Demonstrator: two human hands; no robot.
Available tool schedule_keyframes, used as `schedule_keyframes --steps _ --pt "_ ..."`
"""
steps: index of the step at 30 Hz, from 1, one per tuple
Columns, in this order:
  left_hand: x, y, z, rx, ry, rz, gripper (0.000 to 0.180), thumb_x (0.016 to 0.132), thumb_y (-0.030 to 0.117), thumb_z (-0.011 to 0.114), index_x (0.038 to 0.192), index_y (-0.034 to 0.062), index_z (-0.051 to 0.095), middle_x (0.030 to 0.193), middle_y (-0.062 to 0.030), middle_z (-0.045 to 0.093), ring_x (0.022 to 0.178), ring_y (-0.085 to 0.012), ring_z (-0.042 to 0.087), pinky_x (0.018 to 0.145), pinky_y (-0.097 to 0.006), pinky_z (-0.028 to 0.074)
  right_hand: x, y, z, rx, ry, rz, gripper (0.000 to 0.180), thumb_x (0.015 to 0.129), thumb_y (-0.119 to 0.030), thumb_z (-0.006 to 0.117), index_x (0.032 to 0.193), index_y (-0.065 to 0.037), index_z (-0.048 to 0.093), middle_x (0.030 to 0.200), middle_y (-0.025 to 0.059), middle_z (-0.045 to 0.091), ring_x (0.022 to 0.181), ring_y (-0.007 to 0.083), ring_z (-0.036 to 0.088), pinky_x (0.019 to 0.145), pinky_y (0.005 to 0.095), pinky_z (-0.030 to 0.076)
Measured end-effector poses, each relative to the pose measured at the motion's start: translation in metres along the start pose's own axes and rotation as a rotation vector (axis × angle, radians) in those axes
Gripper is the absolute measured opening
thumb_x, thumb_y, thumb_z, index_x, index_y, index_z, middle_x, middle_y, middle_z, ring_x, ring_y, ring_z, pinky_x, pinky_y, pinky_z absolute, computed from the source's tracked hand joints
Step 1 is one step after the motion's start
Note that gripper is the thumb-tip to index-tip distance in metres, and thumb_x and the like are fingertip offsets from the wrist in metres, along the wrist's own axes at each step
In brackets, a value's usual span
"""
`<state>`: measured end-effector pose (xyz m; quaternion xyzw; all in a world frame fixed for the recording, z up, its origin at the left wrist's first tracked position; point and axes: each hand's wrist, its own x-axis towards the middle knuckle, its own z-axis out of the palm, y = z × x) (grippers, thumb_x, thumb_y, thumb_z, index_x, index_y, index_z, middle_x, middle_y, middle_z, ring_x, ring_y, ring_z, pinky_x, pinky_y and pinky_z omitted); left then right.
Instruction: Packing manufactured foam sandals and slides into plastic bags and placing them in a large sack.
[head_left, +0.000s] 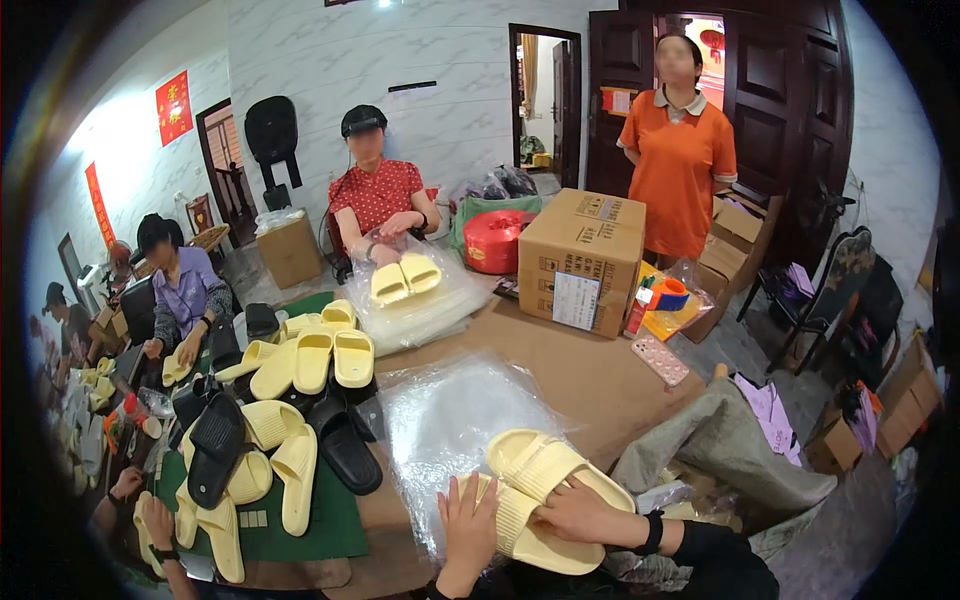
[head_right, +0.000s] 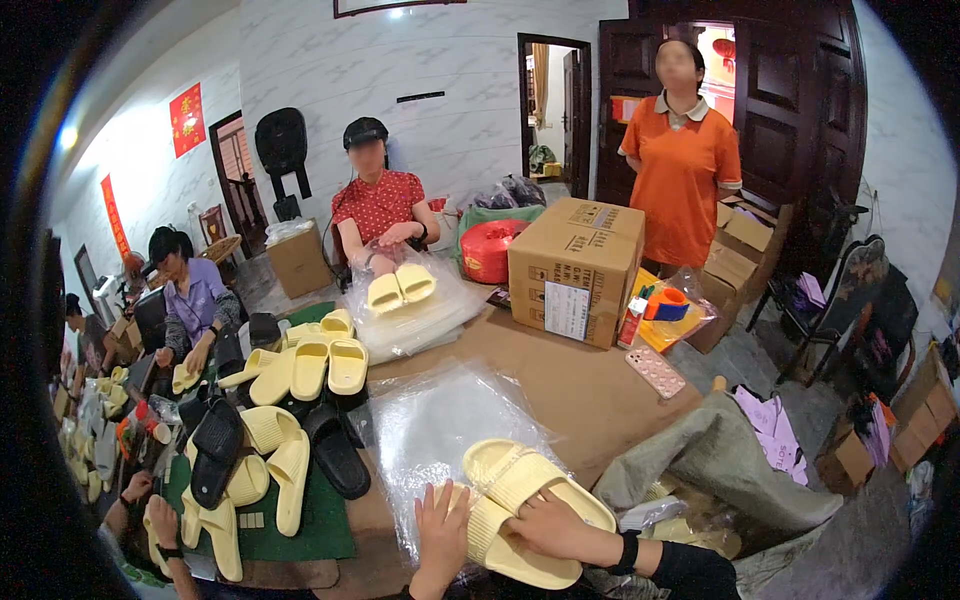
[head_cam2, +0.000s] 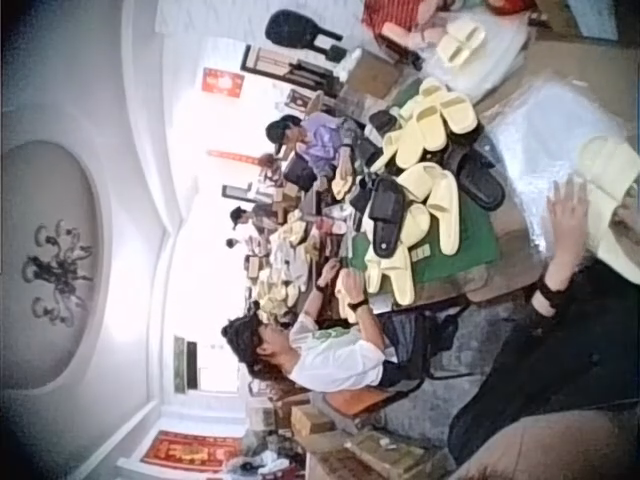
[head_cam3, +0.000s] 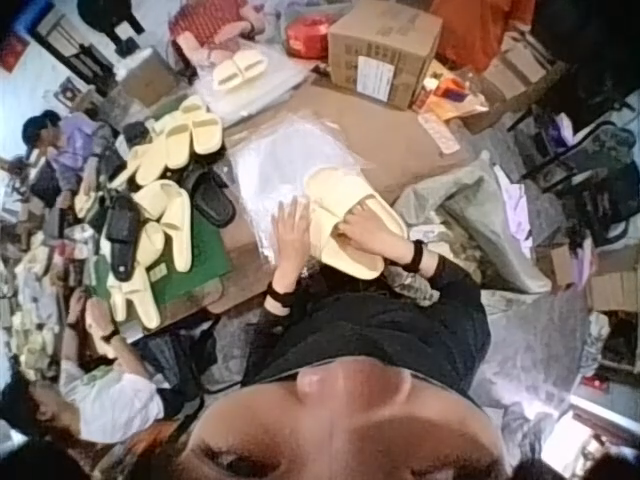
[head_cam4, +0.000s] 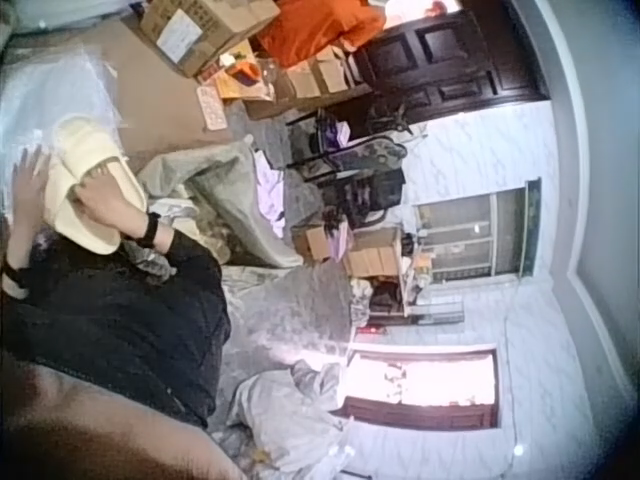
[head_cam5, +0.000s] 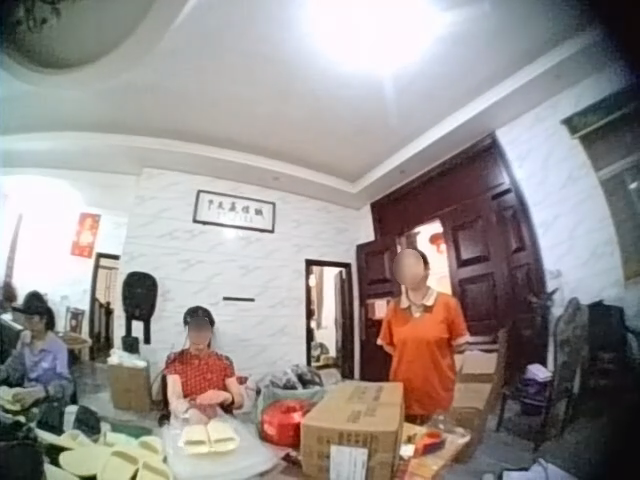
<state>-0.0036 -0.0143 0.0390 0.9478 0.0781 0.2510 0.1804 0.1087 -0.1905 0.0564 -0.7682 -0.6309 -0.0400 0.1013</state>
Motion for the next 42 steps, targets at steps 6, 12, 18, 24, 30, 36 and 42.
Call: schedule_keyframes --steps 6,12,18,24,30,36,42 --pt "-0.009 0.007 -0.005 -0.089 -0.047 0.047 0.043 0.083 0.009 0.056 0.125 0.0157 0.054 0.136 -0.0152 0.042 0.128 -0.0444 0.029 0.102 -0.06 0.023 0.007 0.016 0.001 -0.043 0.073 0.173 0.035 0.079 -0.035 0.06 0.1 -0.006 0.058 0.096 0.0119 0.058 0.103 0.03 0.051 0.093 0.0461 0.035" --pt "-0.011 0.022 -0.004 -0.212 -0.157 0.156 0.049 0.08 0.013 0.058 0.128 0.0175 0.051 0.139 -0.0118 0.038 0.13 -0.045 0.027 0.102 -0.062 0.018 0.026 0.027 0.01 -0.025 0.031 0.26 0.037 0.08 -0.035 0.058 0.099 -0.003 0.059 0.091 0.0161 0.059 0.096 0.0318 0.053 0.088 0.0482 0.036" --pt "-0.011 0.053 -0.023 -0.504 -0.183 0.307 0.047 0.077 -0.002 0.058 0.122 0.0103 0.055 0.136 -0.0213 0.039 0.129 -0.0406 0.031 0.104 -0.046 0.029 0.067 0.041 0.028 -0.061 0.214 0.307 0.027 0.082 -0.028 0.055 0.094 -0.004 0.059 0.091 0.0164 0.058 0.096 0.0325 0.052 0.087 0.0504 0.035" --pt "-0.02 0.041 -0.005 -0.555 -0.193 0.23 0.042 0.079 -0.001 0.057 0.121 0.0066 0.055 0.129 -0.0208 0.047 0.119 -0.0413 0.043 0.099 -0.045 0.036 0.096 0.055 0.051 0.099 0.133 0.285 0.045 0.081 -0.033 0.057 0.114 -0.004 0.052 0.104 0.0198 0.054 0.106 0.0387 0.045 0.085 0.0517 0.037" --pt "-0.03 0.032 0.002 -0.481 -0.181 0.189 0.036 0.081 0.005 0.058 0.117 0.0047 0.056 0.117 -0.0232 0.053 0.107 -0.04 0.051 0.091 -0.044 0.042 0.055 0.041 0.046 -0.01 -0.177 0.331 0.065 0.083 -0.052 0.053 0.139 -0.025 0.035 0.142 0.0289 0.025 0.131 0.0462 0.024 0.104 0.0549 0.024" --pt "-0.037 0.039 -0.004 -0.377 -0.358 0.027 0.031 0.081 0.01 0.059 0.11 0.0008 0.056 0.107 -0.0216 0.056 0.094 -0.0389 0.054 0.078 -0.042 0.046 -0.003 0.046 0.064 0.265 -0.051 0.467 0.075 0.074 -0.051 0.065 0.136 -0.016 0.04 0.143 0.0355 0.01 0.129 0.0548 0.016 0.108 0.0503 0.02" --pt "-0.032 0.034 0.002 -0.317 -0.22 0.12 0.026 0.077 0.007 0.061 0.102 0.0109 0.061 0.085 -0.0092 0.059 0.072 -0.0285 0.059 0.062 -0.035 0.048 -0.005 0.06 0.073 0.42 0.12 0.374 0.064 0.071 -0.018 0.07 0.13 -0.01 0.046 0.143 0.0316 0.019 0.13 0.0446 0.027 0.108 0.0435 0.024"
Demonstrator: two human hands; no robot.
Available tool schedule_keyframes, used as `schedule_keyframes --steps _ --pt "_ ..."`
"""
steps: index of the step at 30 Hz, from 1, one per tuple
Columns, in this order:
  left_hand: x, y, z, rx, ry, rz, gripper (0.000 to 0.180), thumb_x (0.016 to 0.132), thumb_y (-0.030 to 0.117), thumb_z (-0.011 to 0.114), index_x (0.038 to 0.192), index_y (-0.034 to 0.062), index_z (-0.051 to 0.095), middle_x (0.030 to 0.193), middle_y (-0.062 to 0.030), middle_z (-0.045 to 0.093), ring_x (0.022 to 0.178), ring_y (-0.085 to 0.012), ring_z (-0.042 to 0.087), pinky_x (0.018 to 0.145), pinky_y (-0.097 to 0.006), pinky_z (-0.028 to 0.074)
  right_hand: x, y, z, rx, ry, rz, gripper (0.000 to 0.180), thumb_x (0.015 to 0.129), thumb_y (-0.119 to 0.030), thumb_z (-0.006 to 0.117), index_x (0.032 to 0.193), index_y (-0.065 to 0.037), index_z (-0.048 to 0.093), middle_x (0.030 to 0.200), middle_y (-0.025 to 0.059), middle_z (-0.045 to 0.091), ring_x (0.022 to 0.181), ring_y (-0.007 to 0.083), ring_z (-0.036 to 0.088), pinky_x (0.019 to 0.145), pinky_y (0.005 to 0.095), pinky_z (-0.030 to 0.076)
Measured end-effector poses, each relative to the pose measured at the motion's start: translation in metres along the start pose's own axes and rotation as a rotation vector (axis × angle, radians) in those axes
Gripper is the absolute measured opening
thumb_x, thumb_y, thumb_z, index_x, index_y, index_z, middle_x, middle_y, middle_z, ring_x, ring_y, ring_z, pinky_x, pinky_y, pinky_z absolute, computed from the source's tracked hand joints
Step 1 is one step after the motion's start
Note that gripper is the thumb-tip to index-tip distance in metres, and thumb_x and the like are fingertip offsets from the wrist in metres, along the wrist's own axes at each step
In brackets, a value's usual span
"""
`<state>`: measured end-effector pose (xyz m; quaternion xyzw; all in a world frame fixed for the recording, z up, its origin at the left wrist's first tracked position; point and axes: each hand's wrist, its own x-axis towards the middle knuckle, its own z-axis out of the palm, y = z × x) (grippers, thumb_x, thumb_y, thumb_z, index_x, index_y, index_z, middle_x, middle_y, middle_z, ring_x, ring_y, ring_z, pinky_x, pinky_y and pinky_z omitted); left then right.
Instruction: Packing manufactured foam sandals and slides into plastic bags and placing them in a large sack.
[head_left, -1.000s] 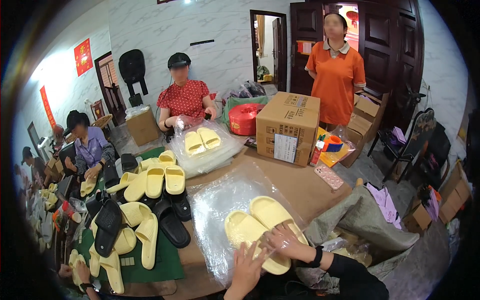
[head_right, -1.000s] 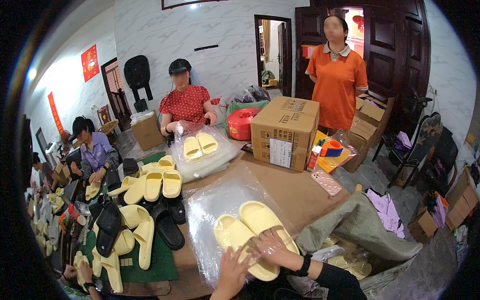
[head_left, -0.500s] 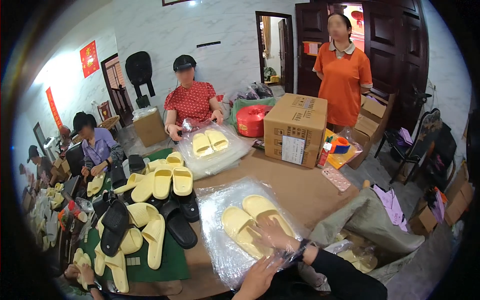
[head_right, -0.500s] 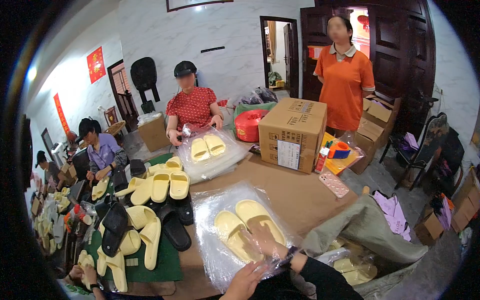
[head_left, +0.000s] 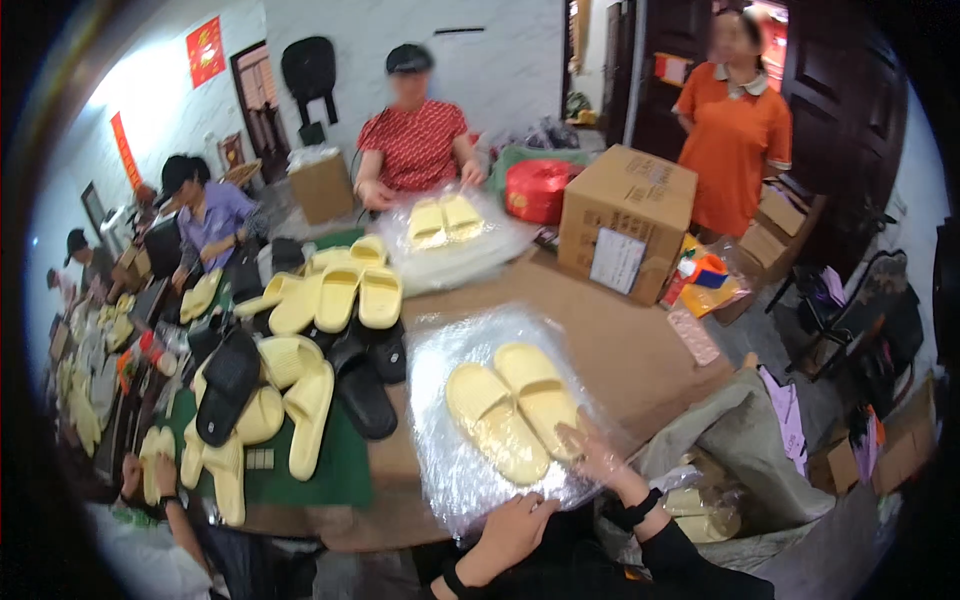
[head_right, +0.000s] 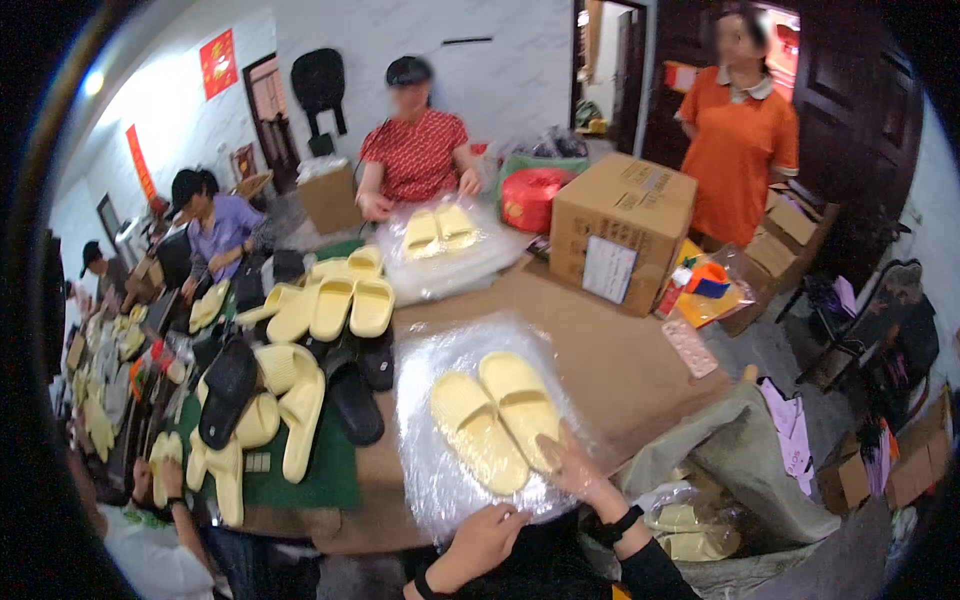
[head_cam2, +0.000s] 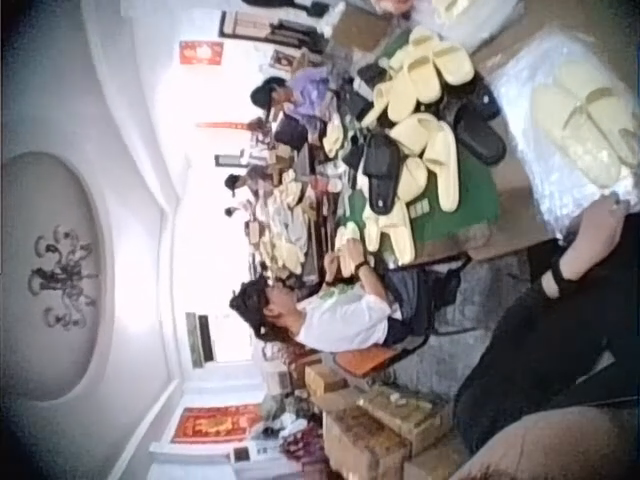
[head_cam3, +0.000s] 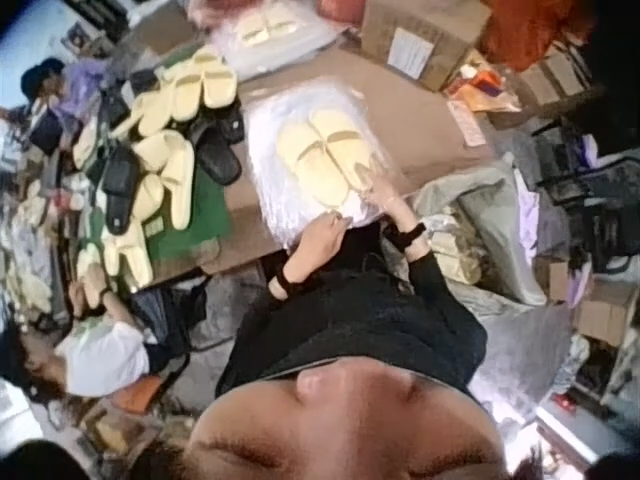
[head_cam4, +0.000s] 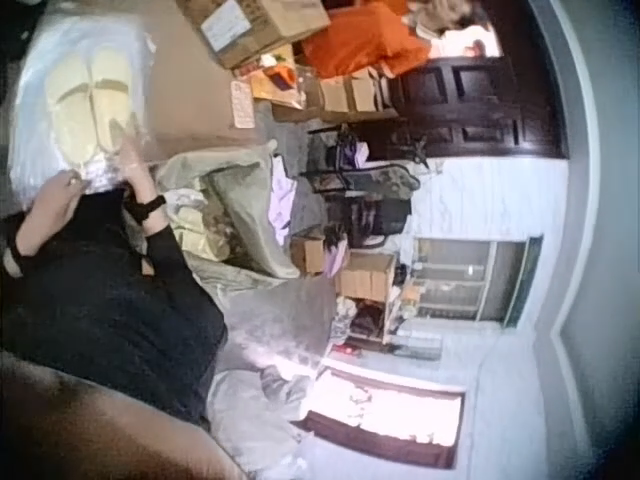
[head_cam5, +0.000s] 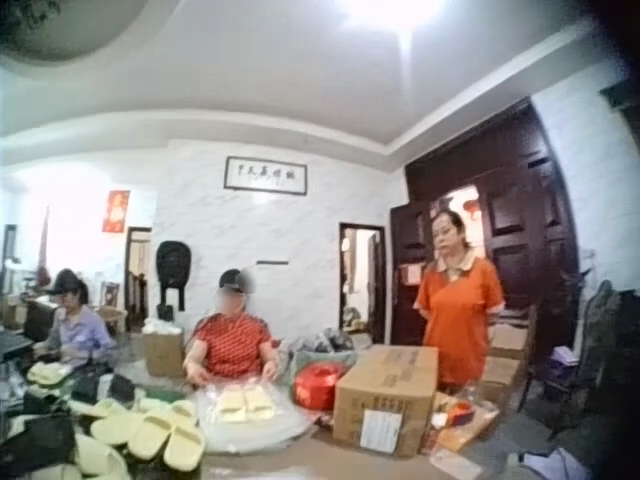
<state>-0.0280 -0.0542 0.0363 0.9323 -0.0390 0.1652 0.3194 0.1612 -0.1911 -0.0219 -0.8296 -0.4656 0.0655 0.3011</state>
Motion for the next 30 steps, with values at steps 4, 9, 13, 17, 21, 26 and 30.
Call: schedule_keyframes --steps 4,9,13,17,21,26,30 --pt "-0.007 0.003 -0.004 -0.004 -0.008 -0.013 0.028 0.077 0.005 0.059 0.104 0.0097 0.061 0.089 -0.0099 0.059 0.077 -0.0287 0.059 0.065 -0.037 0.049 0.011 -0.018 -0.006 -0.046 0.064 0.153 0.061 0.07 -0.017 0.071 0.127 -0.009 0.048 0.139 0.0278 0.028 0.122 0.0448 0.036 0.102 0.0449 0.033" --pt "-0.011 -0.002 -0.001 -0.005 -0.012 -0.023 0.033 0.075 0.004 0.06 0.107 0.0092 0.06 0.093 -0.0103 0.058 0.08 -0.0283 0.058 0.066 -0.036 0.049 0.014 -0.018 0.007 -0.168 0.254 0.155 0.056 0.068 -0.021 0.073 0.118 -0.006 0.05 0.123 0.0219 0.042 0.106 0.04 0.047 0.086 0.0473 0.041" --pt "-0.009 0.004 -0.006 -0.021 0.039 -0.07 0.028 0.078 0.006 0.06 0.105 0.0082 0.058 0.088 -0.0112 0.056 0.078 -0.0287 0.058 0.064 -0.037 0.049 0.009 -0.032 0.007 -0.269 0.307 0.175 0.048 0.067 -0.026 0.073 0.107 -0.004 0.057 0.107 0.0205 0.053 0.091 0.0366 0.053 0.078 0.0444 0.044" --pt "-0.009 0.007 -0.003 -0.044 -0.028 -0.178 0.02 0.08 0.007 0.059 0.099 0.0062 0.054 0.084 -0.0121 0.052 0.075 -0.0304 0.058 0.06 -0.038 0.048 -0.003 -0.049 0.0 0.111 -0.085 0.505 0.035 0.07 -0.025 0.071 0.095 -0.001 0.062 0.089 0.0186 0.061 0.083 0.0337 0.057 0.074 0.041 0.046" --pt "-0.007 0.007 0.003 -0.164 0.019 -0.117 0.021 0.08 0.007 0.059 0.1 0.0058 0.05 0.087 -0.012 0.052 0.075 -0.0324 0.057 0.06 -0.039 0.049 -0.013 -0.055 0.022 0.266 -0.056 0.029 0.024 0.074 -0.02 0.068 0.091 -0.002 0.065 0.084 0.0157 0.065 0.08 0.031 0.062 0.071 0.0367 0.049" --pt "0.001 0.007 -0.003 -0.264 0.136 -0.111 0.019 0.081 0.005 0.057 0.099 0.0051 0.05 0.091 -0.0124 0.051 0.077 -0.0343 0.056 0.061 -0.039 0.049 -0.024 -0.063 0.016 0.22 -0.217 0.056 0.021 0.083 -0.015 0.06 0.096 0.0 0.065 0.087 0.0167 0.066 0.081 0.028 0.063 0.072 0.0359 0.049" --pt "0.014 0.011 -0.026 -0.587 0.08 -0.398 0.014 0.082 0.004 0.057 0.095 0.0027 0.053 0.089 -0.0118 0.052 0.075 -0.0296 0.059 0.063 -0.036 0.048 -0.038 -0.07 -0.023 0.839 -0.92 0.366 0.021 0.09 -0.018 0.056 0.098 -0.001 0.066 0.094 0.0091 0.068 0.084 0.0134 0.061 0.07 0.0283 0.049"
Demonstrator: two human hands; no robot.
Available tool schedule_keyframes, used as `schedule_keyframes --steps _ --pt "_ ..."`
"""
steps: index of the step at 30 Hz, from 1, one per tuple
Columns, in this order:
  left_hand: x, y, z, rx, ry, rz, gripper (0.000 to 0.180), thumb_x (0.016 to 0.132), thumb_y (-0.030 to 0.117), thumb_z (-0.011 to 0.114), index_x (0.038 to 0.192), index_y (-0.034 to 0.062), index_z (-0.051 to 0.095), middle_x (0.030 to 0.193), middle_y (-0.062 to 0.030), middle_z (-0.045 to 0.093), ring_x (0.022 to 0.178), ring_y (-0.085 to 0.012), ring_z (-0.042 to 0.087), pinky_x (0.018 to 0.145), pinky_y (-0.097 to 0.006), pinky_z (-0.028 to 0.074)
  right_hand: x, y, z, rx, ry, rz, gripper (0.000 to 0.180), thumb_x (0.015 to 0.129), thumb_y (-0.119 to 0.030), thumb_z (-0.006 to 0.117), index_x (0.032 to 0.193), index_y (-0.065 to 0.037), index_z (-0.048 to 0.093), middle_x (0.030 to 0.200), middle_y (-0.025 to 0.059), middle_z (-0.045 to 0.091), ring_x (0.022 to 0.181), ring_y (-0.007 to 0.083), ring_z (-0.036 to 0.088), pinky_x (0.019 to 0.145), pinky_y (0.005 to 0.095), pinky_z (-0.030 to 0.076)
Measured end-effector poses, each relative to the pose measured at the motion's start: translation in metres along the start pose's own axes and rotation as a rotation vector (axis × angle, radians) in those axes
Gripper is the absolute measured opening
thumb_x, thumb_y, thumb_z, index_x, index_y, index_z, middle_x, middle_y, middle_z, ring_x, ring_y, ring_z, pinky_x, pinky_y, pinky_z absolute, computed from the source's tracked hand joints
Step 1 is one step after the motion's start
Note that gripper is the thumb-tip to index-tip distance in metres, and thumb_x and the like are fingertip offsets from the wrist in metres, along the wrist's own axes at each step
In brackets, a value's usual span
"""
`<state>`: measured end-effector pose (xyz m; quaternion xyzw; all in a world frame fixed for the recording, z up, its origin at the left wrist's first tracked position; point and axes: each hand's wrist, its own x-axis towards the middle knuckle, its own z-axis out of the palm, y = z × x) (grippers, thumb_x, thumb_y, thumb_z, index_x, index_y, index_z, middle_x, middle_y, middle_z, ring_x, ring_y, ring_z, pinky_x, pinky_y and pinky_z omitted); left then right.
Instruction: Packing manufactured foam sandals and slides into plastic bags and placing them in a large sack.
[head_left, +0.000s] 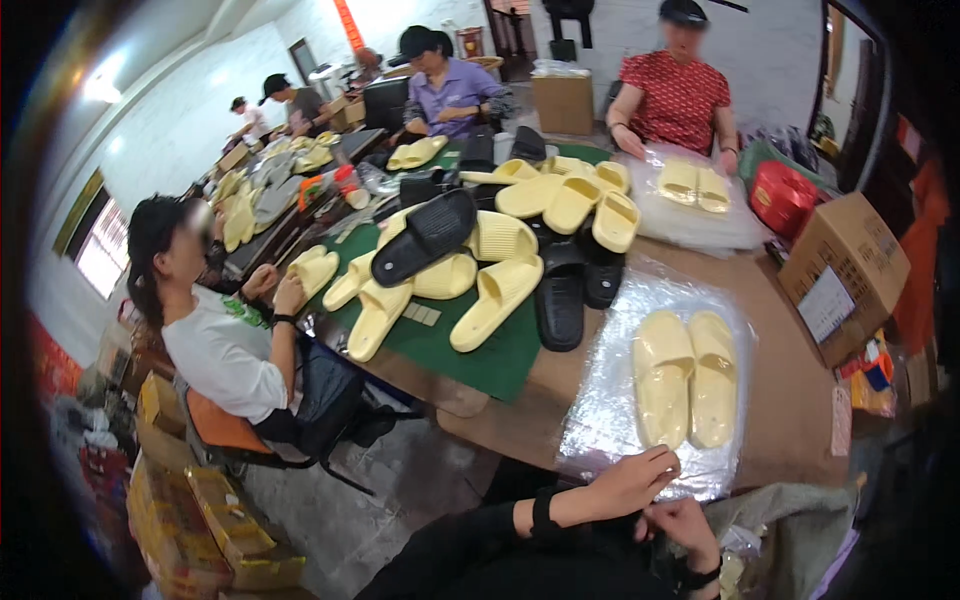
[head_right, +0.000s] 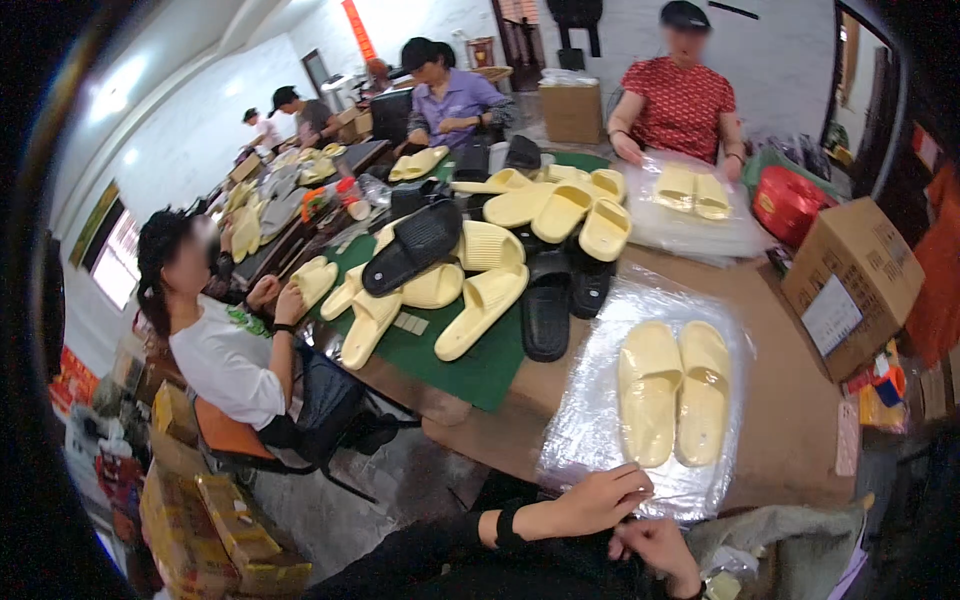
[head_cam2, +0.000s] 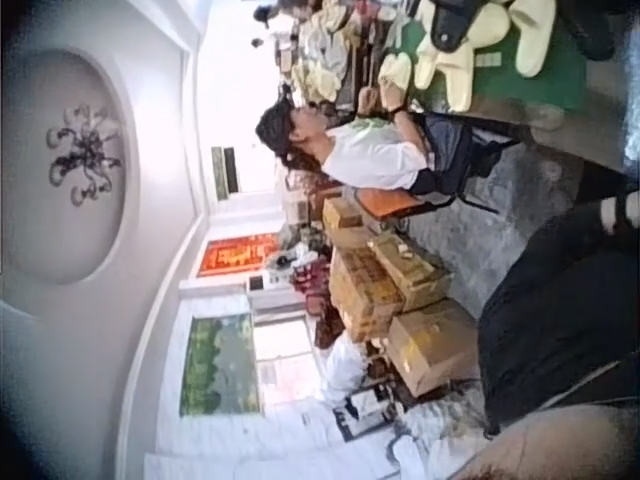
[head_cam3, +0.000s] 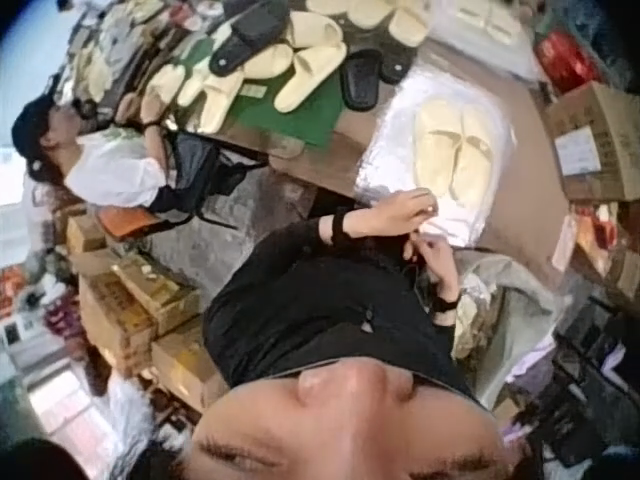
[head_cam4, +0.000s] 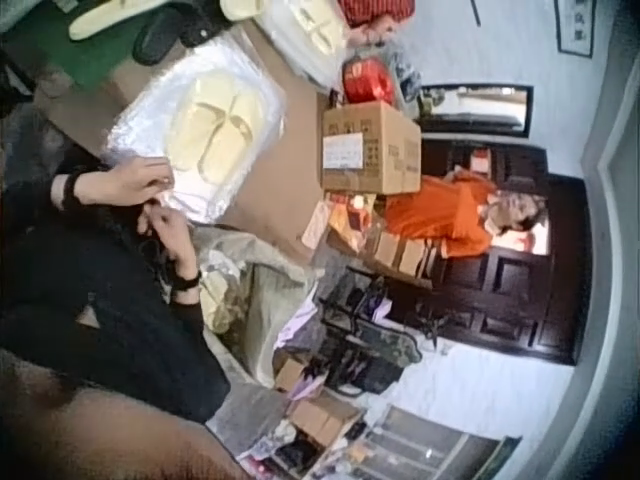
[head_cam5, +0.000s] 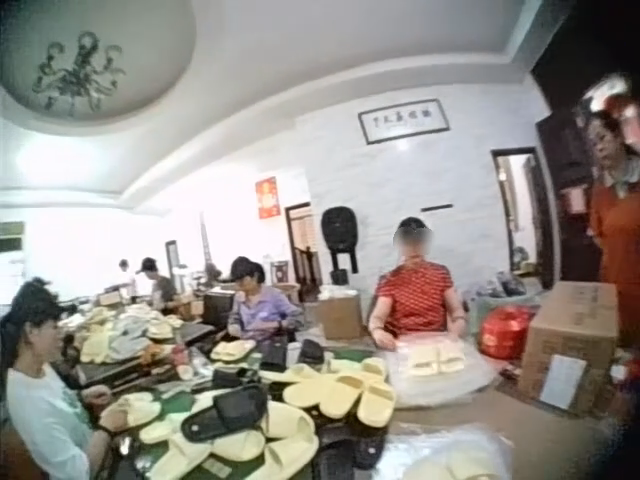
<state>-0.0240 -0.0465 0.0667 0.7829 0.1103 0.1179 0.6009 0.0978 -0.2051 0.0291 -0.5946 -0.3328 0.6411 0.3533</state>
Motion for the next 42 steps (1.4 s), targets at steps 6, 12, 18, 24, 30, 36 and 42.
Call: schedule_keyframes --steps 6,12,18,24,30,36,42 --pt "0.019 0.021 -0.005 -0.034 0.198 0.246 0.01 0.085 0.005 0.058 0.093 0.0005 0.054 0.083 -0.01 0.053 0.067 -0.0197 0.055 0.06 -0.03 0.044 0.001 0.003 0.03 0.271 -0.162 -0.348 0.063 0.094 -0.031 0.049 0.141 0.0 0.021 0.136 0.0164 0.041 0.124 0.0256 0.043 0.103 0.0378 0.034" --pt "0.017 0.039 -0.013 -0.137 0.2 0.224 0.015 0.083 0.003 0.059 0.098 0.0002 0.056 0.083 -0.0089 0.055 0.07 -0.0171 0.054 0.063 -0.028 0.045 0.033 -0.002 0.041 1.187 0.371 -0.616 0.051 0.091 -0.042 0.052 0.127 -0.006 0.045 0.124 0.0106 0.053 0.108 0.02 0.053 0.088 0.034 0.044" --pt "0.014 0.028 -0.001 -0.142 0.126 0.266 0.027 0.081 0.002 0.057 0.108 0.0 0.058 0.092 -0.0165 0.062 0.084 -0.029 0.061 0.074 -0.035 0.047 0.054 0.049 -0.002 1.012 0.289 -0.695 0.047 0.093 -0.043 0.047 0.128 -0.013 0.042 0.125 0.0091 0.048 0.114 0.0237 0.048 0.093 0.04 0.044" --pt "0.005 0.024 0.009 -0.136 -0.175 0.208 0.019 0.085 0.007 0.056 0.102 -0.0019 0.061 0.09 -0.0179 0.063 0.085 -0.0295 0.062 0.075 -0.035 0.048 0.052 0.037 0.013 0.941 0.569 -0.515 0.047 0.096 -0.035 0.042 0.137 -0.011 0.033 0.113 0.0121 0.05 0.098 0.0212 0.055 0.089 0.037 0.047" --pt "0.001 0.015 0.022 -0.11 -0.247 0.264 0.012 0.084 0.005 0.055 0.089 -0.0037 0.061 0.083 -0.0186 0.063 0.083 -0.0328 0.061 0.073 -0.04 0.047 0.074 0.044 -0.01 0.928 0.575 -0.379 0.046 0.09 -0.031 0.053 0.125 -0.003 0.041 0.108 0.013 0.053 0.094 0.0214 0.055 0.082 0.0343 0.048" --pt "-0.005 0.006 0.024 -0.083 -0.295 0.272 0.013 0.081 0.008 0.058 0.087 -0.0029 0.062 0.079 -0.0167 0.062 0.077 -0.0355 0.059 0.069 -0.041 0.045 0.068 0.073 -0.036 0.739 0.762 -0.483 0.049 0.084 -0.019 0.054 0.126 0.0 0.04 0.101 0.0106 0.05 0.089 0.0197 0.051 0.078 0.032 0.046" --pt "-0.002 0.008 0.017 0.056 -0.398 0.253 0.03 0.087 0.011 0.054 0.115 0.0013 0.052 0.099 -0.0169 0.05 0.089 -0.0342 0.053 0.076 -0.04 0.043 0.053 0.064 -0.091 0.616 0.958 -0.607 0.049 0.085 -0.018 0.052 0.128 0.001 0.039 0.105 0.0127 0.049 0.095 0.0222 0.049 0.084 0.0338 0.045"
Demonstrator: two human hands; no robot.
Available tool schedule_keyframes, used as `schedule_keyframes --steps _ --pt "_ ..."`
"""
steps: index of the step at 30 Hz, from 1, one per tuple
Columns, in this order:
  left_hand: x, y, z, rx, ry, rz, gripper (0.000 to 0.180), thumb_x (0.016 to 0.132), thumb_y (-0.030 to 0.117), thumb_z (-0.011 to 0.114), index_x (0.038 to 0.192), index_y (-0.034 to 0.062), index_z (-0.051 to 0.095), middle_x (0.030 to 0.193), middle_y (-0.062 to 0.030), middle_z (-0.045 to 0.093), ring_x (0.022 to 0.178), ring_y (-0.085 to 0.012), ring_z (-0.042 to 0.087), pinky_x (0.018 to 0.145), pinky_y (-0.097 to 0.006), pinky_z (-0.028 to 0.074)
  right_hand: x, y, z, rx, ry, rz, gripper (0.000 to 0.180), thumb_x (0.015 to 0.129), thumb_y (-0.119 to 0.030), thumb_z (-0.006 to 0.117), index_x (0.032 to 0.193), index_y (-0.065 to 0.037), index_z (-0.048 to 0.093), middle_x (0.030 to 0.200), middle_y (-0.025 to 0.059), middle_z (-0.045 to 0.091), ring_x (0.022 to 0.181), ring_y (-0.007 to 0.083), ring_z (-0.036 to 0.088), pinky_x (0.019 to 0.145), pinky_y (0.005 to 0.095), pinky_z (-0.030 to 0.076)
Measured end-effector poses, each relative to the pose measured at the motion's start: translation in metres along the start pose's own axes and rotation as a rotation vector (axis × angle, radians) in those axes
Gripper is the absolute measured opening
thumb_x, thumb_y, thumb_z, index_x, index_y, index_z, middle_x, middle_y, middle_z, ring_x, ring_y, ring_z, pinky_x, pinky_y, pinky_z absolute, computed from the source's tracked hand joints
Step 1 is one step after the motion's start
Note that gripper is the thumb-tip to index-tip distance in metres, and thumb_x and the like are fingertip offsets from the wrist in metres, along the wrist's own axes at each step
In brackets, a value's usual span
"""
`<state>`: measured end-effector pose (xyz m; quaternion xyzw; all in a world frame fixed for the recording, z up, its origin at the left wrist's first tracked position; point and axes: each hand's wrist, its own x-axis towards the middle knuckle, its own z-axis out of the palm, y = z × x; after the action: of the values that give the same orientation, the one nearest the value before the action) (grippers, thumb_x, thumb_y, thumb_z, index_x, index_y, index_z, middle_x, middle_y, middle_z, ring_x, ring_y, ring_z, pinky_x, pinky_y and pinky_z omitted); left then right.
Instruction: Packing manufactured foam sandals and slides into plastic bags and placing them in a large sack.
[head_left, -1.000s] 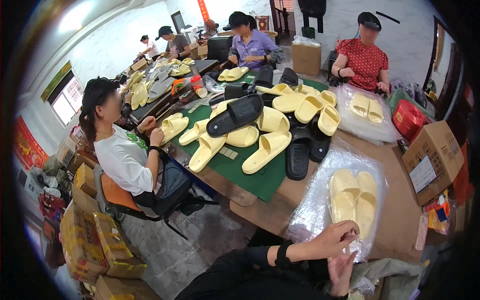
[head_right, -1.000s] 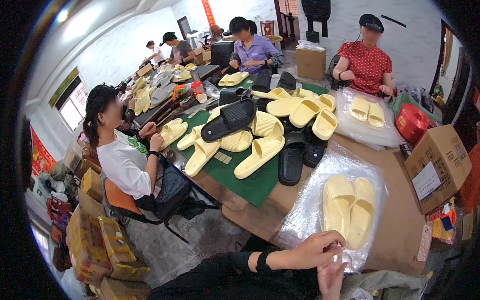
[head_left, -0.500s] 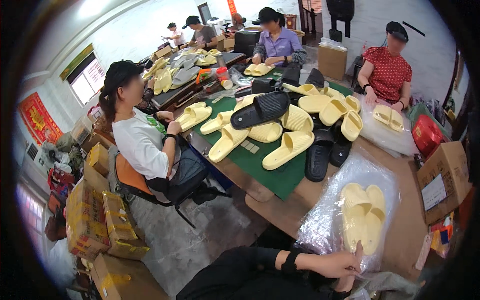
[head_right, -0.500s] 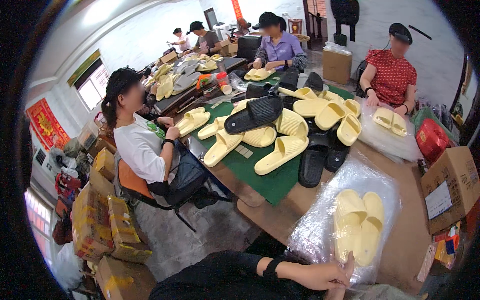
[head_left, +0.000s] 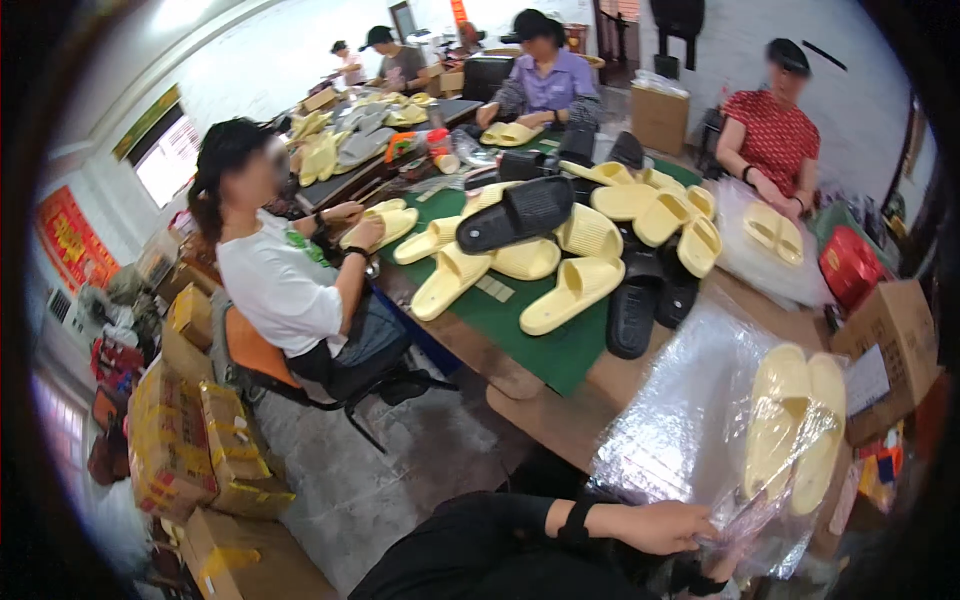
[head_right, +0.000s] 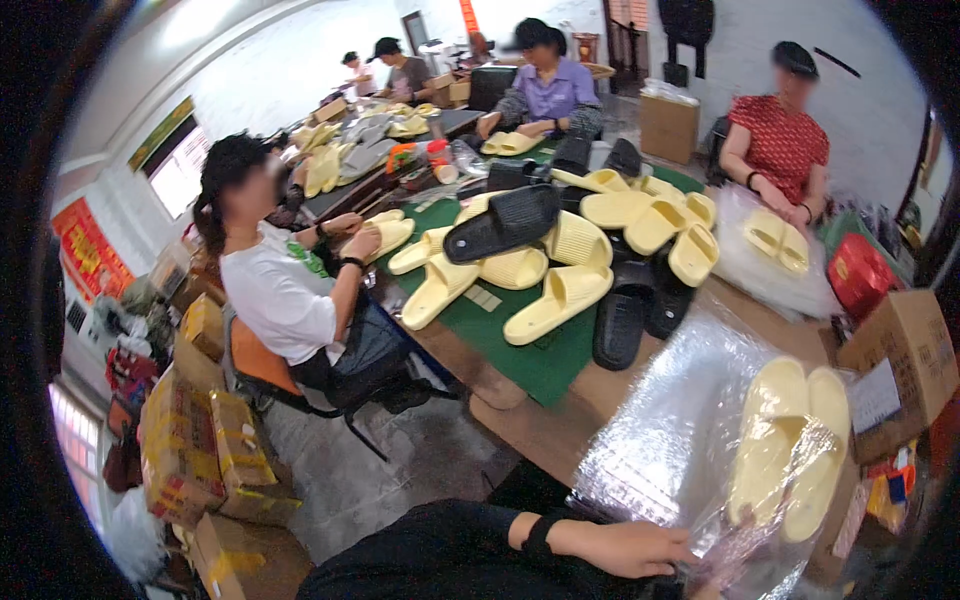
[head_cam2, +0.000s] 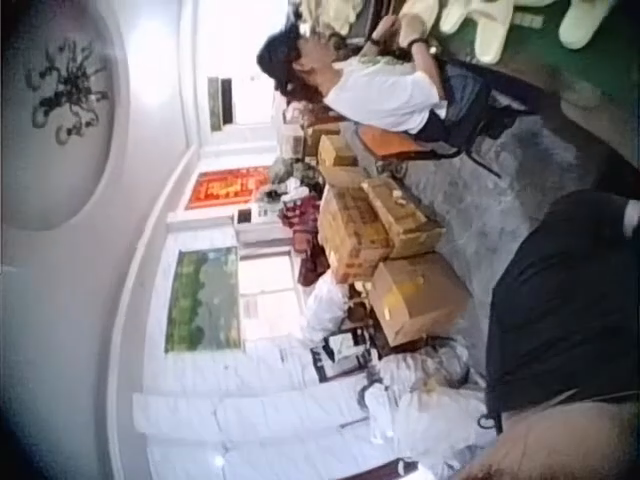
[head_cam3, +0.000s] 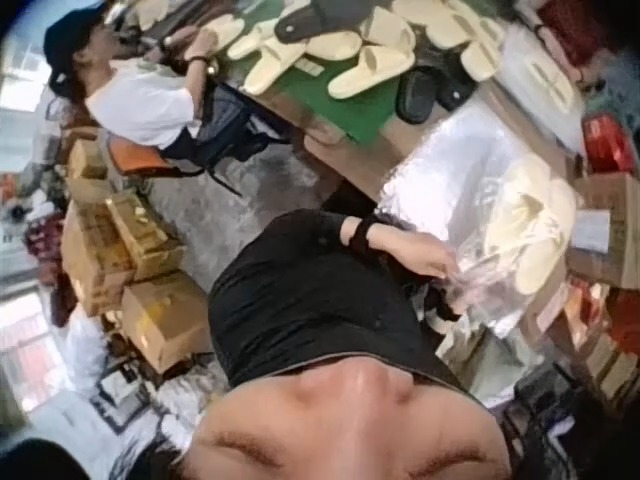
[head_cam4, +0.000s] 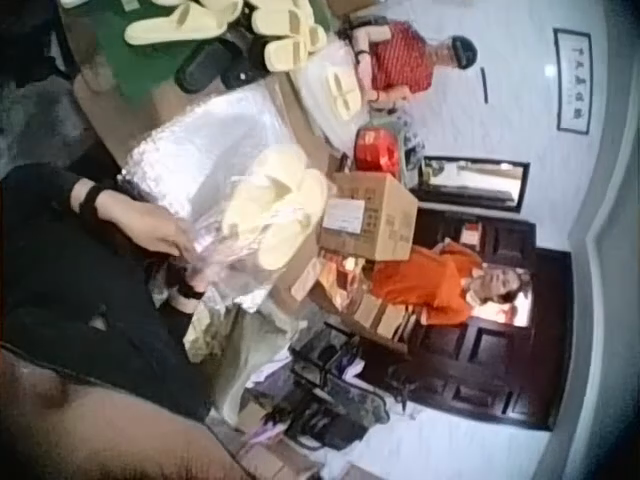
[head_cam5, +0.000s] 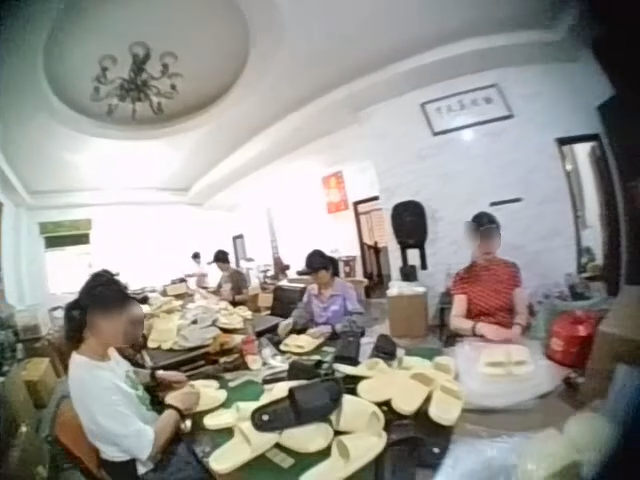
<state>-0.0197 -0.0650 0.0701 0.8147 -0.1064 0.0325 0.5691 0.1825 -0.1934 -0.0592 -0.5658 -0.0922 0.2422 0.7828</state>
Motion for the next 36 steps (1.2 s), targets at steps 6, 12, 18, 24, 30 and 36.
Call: schedule_keyframes --steps 6,12,18,24,30,36 --pt "-0.009 -0.013 -0.027 0.006 0.129 0.003 0.035 0.089 0.01 0.053 0.123 0.0034 0.049 0.104 -0.0146 0.05 0.087 -0.0283 0.054 0.076 -0.035 0.044 0.027 -0.042 -0.038 -0.211 0.032 -0.305 0.048 0.09 -0.03 0.051 0.123 0.004 0.044 0.12 0.0206 0.05 0.114 0.0303 0.048 0.097 0.0398 0.043" --pt "-0.038 -0.016 -0.069 0.09 0.362 -0.149 0.03 0.09 0.011 0.054 0.119 0.0047 0.054 0.105 -0.0115 0.057 0.087 -0.0196 0.057 0.073 -0.03 0.047 -0.013 -0.064 0.008 0.909 0.3 -0.016 0.056 0.089 -0.03 0.053 0.128 0.006 0.037 0.128 0.0231 0.042 0.123 0.0359 0.038 0.109 0.0433 0.03" --pt "-0.076 -0.046 -0.116 0.024 0.722 -0.278 0.024 0.09 0.008 0.055 0.113 0.0031 0.059 0.103 -0.0061 0.056 0.087 -0.0116 0.056 0.074 -0.024 0.046 -0.073 -0.049 0.065 1.069 0.349 0.158 0.077 0.089 -0.046 0.051 0.139 0.001 0.018 0.137 0.0215 0.034 0.127 0.0327 0.034 0.111 0.0436 0.026" --pt "-0.104 -0.042 -0.162 0.112 0.955 -0.237 0.024 0.09 0.007 0.054 0.114 0.0032 0.058 0.101 -0.003 0.054 0.083 -0.0072 0.053 0.071 -0.021 0.044 -0.092 -0.042 0.125 -0.021 -0.302 0.283 0.048 0.091 -0.025 0.053 0.13 -0.001 0.041 0.133 0.0192 0.041 0.126 0.029 0.037 0.104 0.0388 0.033" --pt "-0.123 -0.066 -0.227 0.255 1.148 -0.257 0.043 0.087 0.011 0.058 0.128 0.0036 0.046 0.117 -0.012 0.051 0.105 -0.0201 0.052 0.092 -0.031 0.041 -0.066 -0.029 0.147 -1.421 -0.515 -0.721 0.037 0.083 -0.015 0.059 0.117 -0.004 0.054 0.124 0.0179 0.049 0.11 0.0351 0.048 0.092 0.044 0.039" --pt "-0.136 -0.113 -0.337 0.247 1.519 -0.312 0.062 0.085 0.02 0.06 0.133 -0.0081 0.033 0.133 -0.0253 0.039 0.126 -0.0336 0.037 0.105 -0.035 0.029 -0.057 0.006 0.129 -1.582 -0.584 -0.568 0.041 0.076 -0.022 0.065 0.114 -0.007 0.057 0.122 0.0173 0.052 0.11 0.0368 0.048 0.088 0.0463 0.041"
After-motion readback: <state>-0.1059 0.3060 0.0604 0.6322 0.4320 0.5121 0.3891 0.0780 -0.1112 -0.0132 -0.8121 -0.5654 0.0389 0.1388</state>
